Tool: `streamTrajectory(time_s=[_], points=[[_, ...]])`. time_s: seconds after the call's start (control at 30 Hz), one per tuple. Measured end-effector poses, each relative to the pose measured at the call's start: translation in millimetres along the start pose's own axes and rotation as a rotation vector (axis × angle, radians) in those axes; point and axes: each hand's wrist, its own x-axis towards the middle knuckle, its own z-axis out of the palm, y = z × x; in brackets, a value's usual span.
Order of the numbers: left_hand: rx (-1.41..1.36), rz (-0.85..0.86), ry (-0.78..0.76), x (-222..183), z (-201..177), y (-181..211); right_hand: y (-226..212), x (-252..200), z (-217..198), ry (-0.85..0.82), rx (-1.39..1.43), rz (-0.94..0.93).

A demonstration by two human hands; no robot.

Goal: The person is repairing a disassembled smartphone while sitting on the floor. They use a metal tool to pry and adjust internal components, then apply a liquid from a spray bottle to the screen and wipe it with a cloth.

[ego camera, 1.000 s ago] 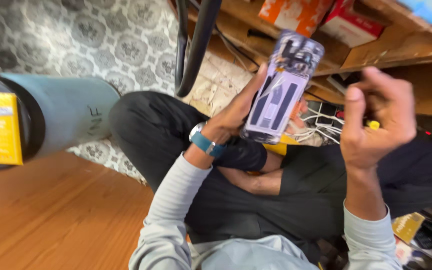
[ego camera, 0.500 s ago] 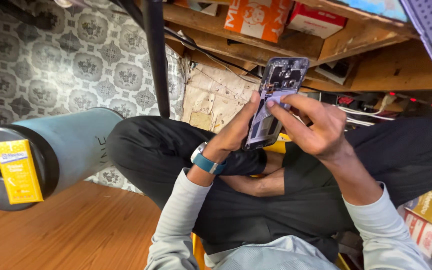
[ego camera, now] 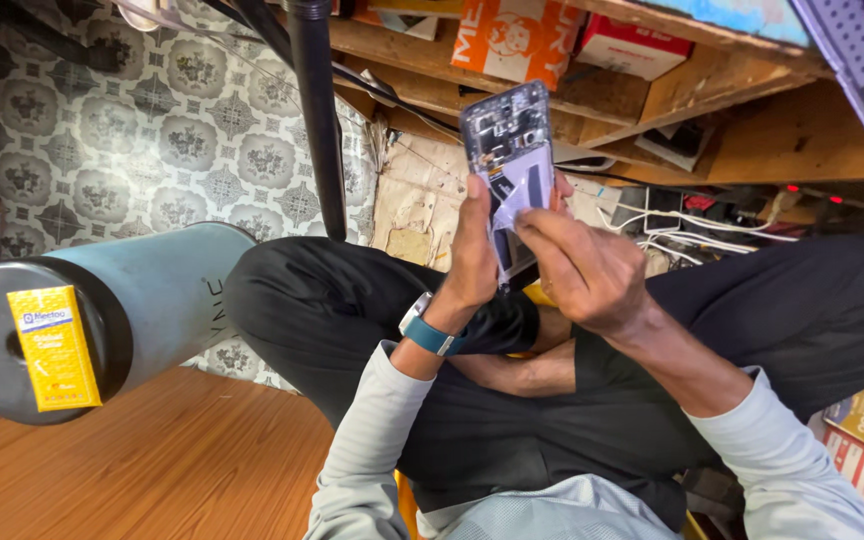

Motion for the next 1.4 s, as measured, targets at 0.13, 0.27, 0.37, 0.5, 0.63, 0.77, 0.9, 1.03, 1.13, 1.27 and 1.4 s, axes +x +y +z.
streamTrajectory(time_s=[0.13, 0.27, 0.37, 0.5, 0.63, 0.77, 0.9, 1.03, 1.13, 1.27, 1.4], points=[[-0.08, -0.083, -0.019, 0.5, 7.7, 11.6, -2.4, 4.3, -4.6, 0.047, -0.004, -0.024], [-0.123, -0.124, -0.037, 0.3, 13.8, 24.6, 7.5, 5.0, -14.8, 0.07, 0.084, -0.004], [-0.188, -0.131, -0.013, 2.6, 11.8, 25.9, 8.2, 7.6, -19.3, 0.12, 0.124, 0.27], [-0.397, -0.146, -0.116, -4.9, -1.7, 13.7, 11.3, 10.9, -29.9, 0.064, 0.185, 0.471], [-0.173, -0.364, -0.017, -5.2, -19.6, 2.5, 16.7, 16.2, -28.3, -0.058, 0.142, 0.144], [-0.149, -0.459, 0.007, -2.3, -22.5, -7.1, 19.4, 11.4, -28.3, -0.155, 0.089, 0.041], [-0.102, -0.425, -0.029, 1.5, -20.8, -8.1, 22.7, 8.5, -28.4, -0.156, 0.066, -0.038], [-0.237, -0.55, 0.003, 1.3, -19.8, -3.7, 27.1, 6.7, -23.0, -0.155, 0.146, -0.017], [-0.361, -0.66, -0.038, 3.5, -27.8, -0.5, 25.3, 7.9, -22.0, -0.233, 0.138, 0.029], [-0.35, -0.734, -0.02, 6.6, -29.9, 9.9, 15.6, 14.4, -23.5, -0.26, 0.178, 0.108], [-0.348, -0.795, -0.148, 10.0, -15.3, 25.1, 19.7, 17.8, -25.2, -0.24, 0.26, 0.14]])
